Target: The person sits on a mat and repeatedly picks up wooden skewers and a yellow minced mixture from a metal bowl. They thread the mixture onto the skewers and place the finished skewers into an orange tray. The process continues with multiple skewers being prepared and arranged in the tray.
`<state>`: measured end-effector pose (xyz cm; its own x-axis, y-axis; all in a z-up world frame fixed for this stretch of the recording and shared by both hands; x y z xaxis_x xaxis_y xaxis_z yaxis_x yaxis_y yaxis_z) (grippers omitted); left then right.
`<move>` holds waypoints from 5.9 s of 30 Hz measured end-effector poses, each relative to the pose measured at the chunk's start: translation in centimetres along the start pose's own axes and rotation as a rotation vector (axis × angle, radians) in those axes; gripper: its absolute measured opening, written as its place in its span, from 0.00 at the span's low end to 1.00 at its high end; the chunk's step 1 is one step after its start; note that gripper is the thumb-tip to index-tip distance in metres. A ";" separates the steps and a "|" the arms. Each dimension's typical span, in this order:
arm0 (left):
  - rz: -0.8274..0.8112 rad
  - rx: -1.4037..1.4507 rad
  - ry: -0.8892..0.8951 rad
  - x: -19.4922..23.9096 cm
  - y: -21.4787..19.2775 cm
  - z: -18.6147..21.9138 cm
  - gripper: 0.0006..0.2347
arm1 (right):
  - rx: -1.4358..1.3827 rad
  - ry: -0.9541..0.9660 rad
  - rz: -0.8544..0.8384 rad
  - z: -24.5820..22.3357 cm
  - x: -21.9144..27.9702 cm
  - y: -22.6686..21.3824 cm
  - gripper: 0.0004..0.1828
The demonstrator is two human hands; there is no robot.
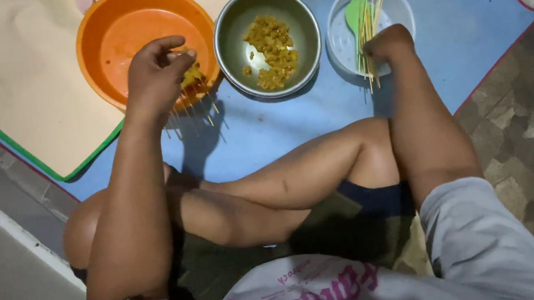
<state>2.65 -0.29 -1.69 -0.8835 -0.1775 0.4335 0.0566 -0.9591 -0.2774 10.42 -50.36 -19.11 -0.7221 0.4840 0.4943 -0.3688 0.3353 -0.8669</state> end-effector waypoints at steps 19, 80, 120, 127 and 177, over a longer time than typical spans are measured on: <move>0.035 0.064 0.003 -0.5 -1.0 -0.1 0.14 | 0.050 0.052 0.023 -1.8 2.0 -1.5 0.19; -0.074 -0.772 0.417 -9.6 18.9 -4.3 0.09 | -0.581 -0.477 0.061 -8.0 16.6 -6.1 0.15; -0.064 -0.323 0.209 -9.5 14.4 -3.9 0.05 | -0.234 -0.449 -0.034 -9.2 14.7 -5.6 0.24; -0.065 -0.082 0.149 -4.8 11.4 -0.4 0.08 | -0.069 -0.523 -0.014 -11.0 16.0 -4.2 0.16; 0.141 0.703 0.068 1.0 2.0 0.9 0.10 | -0.843 -0.870 0.041 -13.1 21.4 -2.4 0.03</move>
<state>2.31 -2.59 -1.00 -0.8713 -0.3180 0.3736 0.4382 -0.8471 0.3008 3.54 -30.20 -5.63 -0.9957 -0.0901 -0.0211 -0.0737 0.9103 -0.4073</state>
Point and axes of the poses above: each hand's wrist, its own x-axis away from the middle knuckle, its own y-axis out of the palm, z = x × y, the point moved 3 cm from there along -x, towards the middle knuckle, and after that the axes turned 4 degrees about z, right-handed, at the moved point
